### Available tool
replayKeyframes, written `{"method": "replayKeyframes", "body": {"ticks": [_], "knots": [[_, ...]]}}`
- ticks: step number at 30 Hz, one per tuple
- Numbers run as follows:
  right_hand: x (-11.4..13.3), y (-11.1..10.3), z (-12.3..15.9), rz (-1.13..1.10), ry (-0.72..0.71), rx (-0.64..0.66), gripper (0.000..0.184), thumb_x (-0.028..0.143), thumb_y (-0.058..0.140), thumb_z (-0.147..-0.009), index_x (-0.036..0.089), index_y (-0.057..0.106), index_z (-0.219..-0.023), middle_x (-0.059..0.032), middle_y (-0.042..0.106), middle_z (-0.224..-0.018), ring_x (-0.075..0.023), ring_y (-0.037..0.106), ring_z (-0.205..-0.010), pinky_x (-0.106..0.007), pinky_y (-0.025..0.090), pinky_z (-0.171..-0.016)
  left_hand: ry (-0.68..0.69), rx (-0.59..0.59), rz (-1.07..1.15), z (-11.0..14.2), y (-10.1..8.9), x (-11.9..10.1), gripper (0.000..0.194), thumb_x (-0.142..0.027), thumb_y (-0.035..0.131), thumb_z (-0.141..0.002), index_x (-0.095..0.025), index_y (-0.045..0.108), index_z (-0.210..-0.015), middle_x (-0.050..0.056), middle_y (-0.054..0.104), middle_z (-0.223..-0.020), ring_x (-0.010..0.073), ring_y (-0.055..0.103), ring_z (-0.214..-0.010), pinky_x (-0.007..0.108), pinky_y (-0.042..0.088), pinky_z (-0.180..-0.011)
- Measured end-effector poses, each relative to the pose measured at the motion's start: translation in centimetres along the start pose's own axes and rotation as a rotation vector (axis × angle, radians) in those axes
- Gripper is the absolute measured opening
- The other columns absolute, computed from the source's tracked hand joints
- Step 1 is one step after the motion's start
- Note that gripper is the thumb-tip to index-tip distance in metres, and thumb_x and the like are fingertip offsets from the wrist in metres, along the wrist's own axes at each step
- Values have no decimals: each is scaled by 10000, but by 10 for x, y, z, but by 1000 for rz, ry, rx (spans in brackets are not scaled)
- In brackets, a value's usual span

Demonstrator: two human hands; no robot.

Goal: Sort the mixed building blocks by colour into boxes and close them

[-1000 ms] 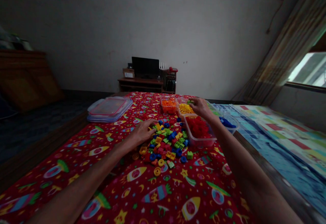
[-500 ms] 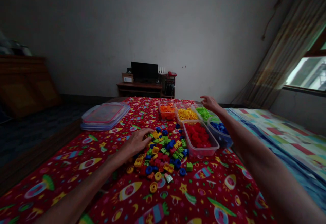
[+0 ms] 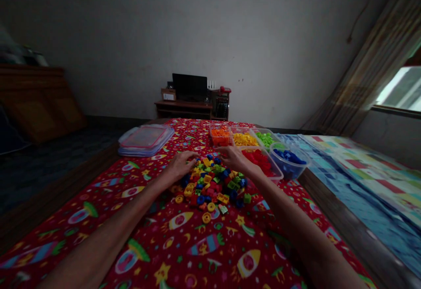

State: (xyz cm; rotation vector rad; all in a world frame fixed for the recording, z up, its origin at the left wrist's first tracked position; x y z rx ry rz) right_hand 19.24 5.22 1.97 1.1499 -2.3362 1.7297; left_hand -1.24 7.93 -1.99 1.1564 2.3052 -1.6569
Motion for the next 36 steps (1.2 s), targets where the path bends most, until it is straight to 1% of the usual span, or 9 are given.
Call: {"method": "replayKeyframes", "body": {"ticks": [3, 8, 12, 18, 22, 24, 28, 32, 36], "knots": [[-1, 21, -7, 121, 25, 52, 393, 60, 556, -759, 150, 649, -1131, -127, 670, -1099, -226, 595, -1035, -310, 433, -892, -8, 0, -14, -1, 0, 4, 358, -293, 473, -793, -153, 644, -1074, 109, 655, -1145, 242, 594, -1069, 372, 448, -952], [-7, 50, -18, 186, 47, 221, 328, 67, 546, -734, 150, 693, -1015, -121, 708, -958, -222, 643, -872, -256, 453, -733, 50, 53, -12, -1, 13, 7, 432, -285, 482, -784, -127, 607, -1166, 137, 592, -1261, 258, 531, -1181, 398, 380, -1034], [-1, 47, -13, 242, 27, 159, 354, 62, 507, -761, 140, 673, -1063, -135, 699, -968, -218, 633, -902, -247, 429, -732, 64, 107, -20, -1, 16, 8, 419, -283, 465, -788, -160, 624, -1156, 102, 641, -1199, 246, 573, -1121, 379, 419, -994], [17, 49, -12, 252, -47, 100, 312, 258, 474, -887, 144, 629, -1132, -118, 697, -935, -197, 624, -870, -244, 409, -715, -24, 110, -38, -5, -16, 13, 350, -301, 466, -763, -172, 698, -990, 68, 714, -1031, 226, 635, -965, 319, 483, -868], [17, 63, -16, 291, -35, 167, 252, 187, 479, -845, 144, 688, -981, -135, 696, -909, -217, 628, -833, -260, 402, -683, -58, 249, 11, -4, -28, 19, 306, -327, 498, -729, -179, 714, -888, 33, 736, -864, 190, 658, -794, 257, 505, -720], [14, 62, -16, 256, -13, 125, 269, 139, 483, -811, 144, 682, -991, -130, 695, -932, -211, 626, -841, -255, 396, -685, -65, 286, 8, -3, -25, 20, 298, -349, 523, -719, -184, 716, -875, 29, 735, -841, 187, 656, -765, 250, 501, -689], [9, 45, -12, 184, 40, -30, 224, 168, 502, -810, 137, 663, -963, -105, 691, -894, -181, 610, -805, -235, 381, -671, -11, 213, -75, -2, -11, 13, 280, -322, 555, -704, -183, 723, -880, 56, 727, -896, 216, 649, -830, 273, 494, -732], [9, 33, -9, 91, 56, -69, 206, 288, 514, -858, 125, 640, -856, -65, 661, -770, -137, 565, -677, -218, 358, -613, 62, 307, -138, 1, 5, 2, 268, -250, 565, -690, -193, 723, -898, 58, 725, -878, 219, 645, -822, 277, 481, -755], [10, 30, -6, 26, 45, -94, 304, 287, 539, -842, 127, 575, -1099, -47, 652, -781, -139, 556, -667, -228, 377, -630, 58, 302, -141, 5, 5, -1, 258, -206, 540, -685, -182, 712, -877, 58, 721, -852, 199, 644, -767, 259, 473, -700]]}}
Point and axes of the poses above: each hand's wrist, its own z-axis away from the middle knuckle, its own y-axis out of the palm, x = y × z, the point moved 3 cm from there along -z, towards the middle knuckle
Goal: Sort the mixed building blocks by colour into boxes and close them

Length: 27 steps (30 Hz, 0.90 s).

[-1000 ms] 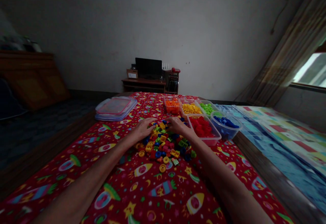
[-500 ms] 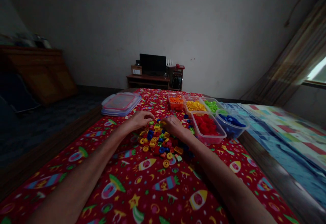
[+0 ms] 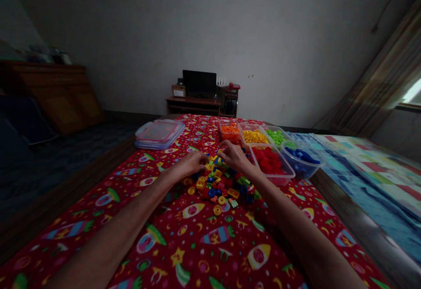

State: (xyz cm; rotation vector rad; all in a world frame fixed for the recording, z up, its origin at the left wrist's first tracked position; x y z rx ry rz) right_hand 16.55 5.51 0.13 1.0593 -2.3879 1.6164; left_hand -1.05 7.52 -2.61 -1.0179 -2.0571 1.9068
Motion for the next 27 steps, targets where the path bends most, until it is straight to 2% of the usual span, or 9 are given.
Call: {"method": "replayKeyframes", "body": {"ticks": [2, 5, 10, 14, 18, 21, 24, 27], "knots": [[1, 0, 3, -15, -22, 17, 381, 241, 523, -840, 123, 530, -1202, -44, 654, -778, -144, 562, -677, -239, 390, -656, 0, -15, 9, 1, -2, 0, 228, -244, 530, -707, -172, 706, -833, 57, 714, -803, 193, 636, -718, 259, 465, -659], [2, -2, 6, -19, -28, 64, 388, 191, 503, -835, 126, 560, -1214, -49, 661, -785, -139, 565, -692, -237, 398, -673, -45, -53, 63, 0, -7, 4, 250, -344, 521, -731, -165, 690, -773, 49, 699, -741, 189, 621, -677, 266, 459, -630], [9, -6, 7, -30, -33, 114, 377, 168, 542, -807, 132, 608, -1176, -55, 674, -817, -132, 568, -702, -223, 394, -655, -89, -137, 424, -5, -12, 7, 357, -470, 563, -685, -155, 656, -826, 41, 688, -801, 194, 624, -753, 279, 483, -679], [18, -5, 10, -51, -153, 154, 433, 188, 593, -792, 148, 573, -1222, -74, 684, -893, -155, 591, -761, -233, 395, -675, -139, -127, 666, -4, -9, -1, 468, -551, 625, -642, -160, 612, -900, 22, 661, -777, 181, 613, -709, 267, 465, -621], [22, -6, 14, -77, -241, 174, 354, 156, 587, -800, 141, 616, -1152, -86, 686, -900, -160, 594, -769, -232, 384, -687, -189, -105, 807, -3, -6, -10, 478, -561, 660, -626, -171, 587, -893, 7, 651, -754, 161, 602, -675, 254, 458, -608], [20, -8, 14, -78, -227, 157, 286, 169, 594, -802, 134, 647, -1081, -74, 676, -842, -146, 573, -730, -221, 368, -670, -166, -120, 808, -3, -8, -9, 451, -593, 593, -684, -167, 609, -834, 15, 662, -760, 158, 596, -680, 253, 457, -623], [16, -9, 11, -100, -186, 158, 214, 273, 579, -833, 120, 673, -951, -39, 626, -731, -120, 519, -659, -208, 340, -625, -157, -153, 711, -1, -15, -6, 448, -597, 535, -719, -164, 635, -766, 20, 677, -750, 170, 596, -699, 257, 453, -634], [16, -9, 8, -167, -193, 190, 325, 379, 499, -880, 109, 649, -781, 14, 516, -609, -88, 419, -578, -201, 294, -570, -160, -169, 630, 1, -22, -6, 434, -579, 532, -712, -161, 646, -731, 18, 680, -720, 178, 591, -685, 259, 448, -613]]}}
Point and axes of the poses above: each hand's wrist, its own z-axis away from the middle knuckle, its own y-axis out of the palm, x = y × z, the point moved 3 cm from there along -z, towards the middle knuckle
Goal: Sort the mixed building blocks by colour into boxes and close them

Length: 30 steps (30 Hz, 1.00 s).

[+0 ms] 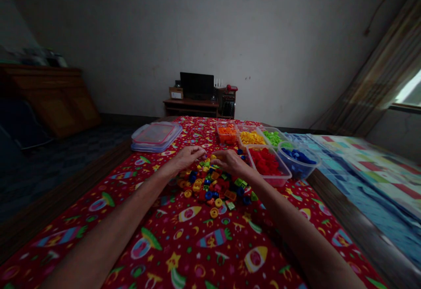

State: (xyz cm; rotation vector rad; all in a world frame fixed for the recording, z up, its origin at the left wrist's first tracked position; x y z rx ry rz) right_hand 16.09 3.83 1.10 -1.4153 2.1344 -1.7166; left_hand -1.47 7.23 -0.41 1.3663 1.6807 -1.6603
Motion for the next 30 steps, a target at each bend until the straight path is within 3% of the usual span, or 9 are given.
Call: {"method": "replayKeyframes", "body": {"ticks": [3, 9, 13, 23, 27, 30], "knots": [[2, 0, -1, -67, -34, 31, 406, 429, 448, -892, 109, 626, -718, 33, 453, -566, -79, 364, -552, -199, 272, -545, 23, -12, 5, 1, 0, -2, 434, -578, 538, -711, -164, 664, -745, 17, 689, -728, 179, 594, -686, 258, 448, -608], [-3, 3, -3, -208, -33, -22, 310, 380, 503, -862, 156, 708, -920, -26, 670, -765, -164, 596, -742, -224, 403, -683, -29, 137, 196, 5, 15, -5, 459, -612, 598, -671, -174, 689, -773, 16, 686, -722, 188, 614, -708, 268, 471, -635], [-5, 4, -4, -173, -17, -121, 267, 300, 559, -828, 196, 688, -1037, -57, 707, -914, -200, 634, -859, -270, 431, -765, -90, 107, 327, 10, 16, -12, 455, -545, 679, -646, -173, 683, -910, 38, 702, -894, 209, 626, -878, 283, 477, -742], [-2, 1, -2, -10, 43, -245, 274, 266, 586, -808, 160, 603, -1060, -30, 650, -787, -143, 562, -674, -221, 391, -611, -147, 85, 458, 14, 18, -16, 528, -494, 759, -603, -157, 647, -993, 90, 662, -1074, 226, 596, -1032, 320, 467, -847], [-4, 3, -2, -13, 61, -241, 240, 288, 594, -817, 170, 638, -1020, -38, 668, -770, -142, 581, -658, -216, 396, -602, -102, 93, 464, 10, 21, -13, 465, -503, 737, -624, -169, 634, -931, 61, 677, -1003, 210, 621, -974, 319, 481, -841], [-2, 1, -2, -37, 47, -266, 228, 294, 596, -825, 188, 663, -1015, -63, 698, -851, -161, 627, -728, -225, 418, -647, -46, 25, 434, 6, 19, -12, 447, -503, 724, -624, -170, 603, -895, 33, 681, -905, 193, 642, -892, 323, 487, -830]]}}
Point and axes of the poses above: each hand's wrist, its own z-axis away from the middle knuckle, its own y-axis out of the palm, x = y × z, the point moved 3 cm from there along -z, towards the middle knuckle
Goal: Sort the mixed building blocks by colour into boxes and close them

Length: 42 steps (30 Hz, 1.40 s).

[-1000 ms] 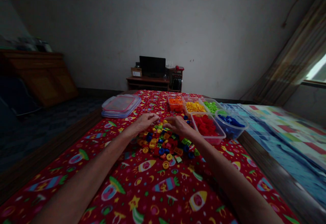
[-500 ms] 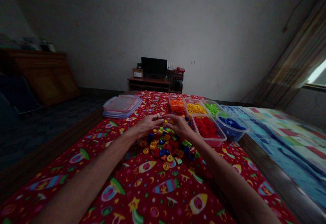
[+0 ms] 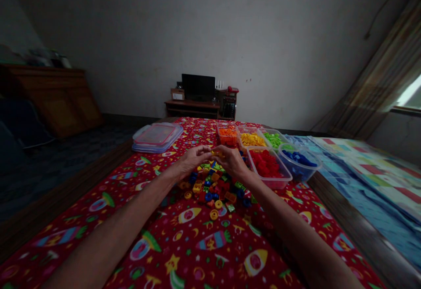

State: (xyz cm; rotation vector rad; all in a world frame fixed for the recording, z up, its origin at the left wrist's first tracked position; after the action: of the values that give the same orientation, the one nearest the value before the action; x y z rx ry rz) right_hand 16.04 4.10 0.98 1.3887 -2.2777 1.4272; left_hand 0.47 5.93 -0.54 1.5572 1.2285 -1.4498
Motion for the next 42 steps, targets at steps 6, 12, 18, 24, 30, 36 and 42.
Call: {"method": "replayKeyframes", "body": {"ticks": [6, 12, 18, 24, 30, 36, 42], "knots": [[0, -3, -2, -120, 18, -16, 204, 319, 595, -820, 184, 699, -932, -53, 705, -857, -171, 640, -771, -236, 445, -690, 93, -20, -145, -3, -5, -5, 466, -484, 725, -596, -171, 573, -906, 23, 676, -882, 216, 639, -894, 341, 494, -807], [-11, 0, -7, -437, 198, 20, 221, 324, 541, -829, 159, 651, -926, -25, 683, -763, -142, 636, -696, -217, 465, -606, 114, 3, -204, -2, -7, -11, 432, -468, 690, -613, -175, 571, -908, 36, 680, -926, 217, 637, -900, 333, 498, -797], [-12, 1, -4, -406, 376, 9, 148, 199, 562, -767, 133, 614, -889, -24, 666, -707, -116, 604, -627, -195, 435, -550, 90, -98, -199, -1, -9, -12, 489, -533, 622, -677, -169, 540, -994, 38, 677, -843, 196, 642, -786, 325, 498, -733], [-10, 6, -2, -437, 395, 118, 275, 227, 620, -729, 133, 624, -987, 2, 641, -705, -94, 551, -571, -195, 418, -529, 75, -79, -152, -2, -7, -5, 499, -548, 598, -699, -168, 521, -1013, 7, 657, -740, 166, 627, -675, 296, 491, -671], [-7, 17, -3, -374, 213, 145, 306, 294, 628, -750, 131, 661, -1007, -27, 678, -871, -142, 592, -775, -224, 446, -671, 110, -62, -351, 0, 1, -6, 499, -528, 599, -710, -158, 544, -1039, -4, 625, -684, 151, 585, -598, 241, 435, -530], [-17, -3, -5, -65, 142, 136, 269, 275, 565, -806, 151, 686, -1011, -39, 685, -846, -159, 601, -762, -236, 426, -679, 162, -90, -437, -5, -8, 1, 438, -552, 444, -802, -165, 589, -946, 9, 636, -646, 152, 564, -554, 252, 429, -529], [-70, -66, -37, 368, 242, 101, 192, 203, 552, -778, 118, 709, -849, -46, 661, -705, -139, 569, -650, -217, 381, -593, 168, -258, -601, -8, -35, 11, 335, -418, 441, -772, -175, 624, -913, 37, 676, -717, 198, 613, -675, 295, 460, -655]]}}
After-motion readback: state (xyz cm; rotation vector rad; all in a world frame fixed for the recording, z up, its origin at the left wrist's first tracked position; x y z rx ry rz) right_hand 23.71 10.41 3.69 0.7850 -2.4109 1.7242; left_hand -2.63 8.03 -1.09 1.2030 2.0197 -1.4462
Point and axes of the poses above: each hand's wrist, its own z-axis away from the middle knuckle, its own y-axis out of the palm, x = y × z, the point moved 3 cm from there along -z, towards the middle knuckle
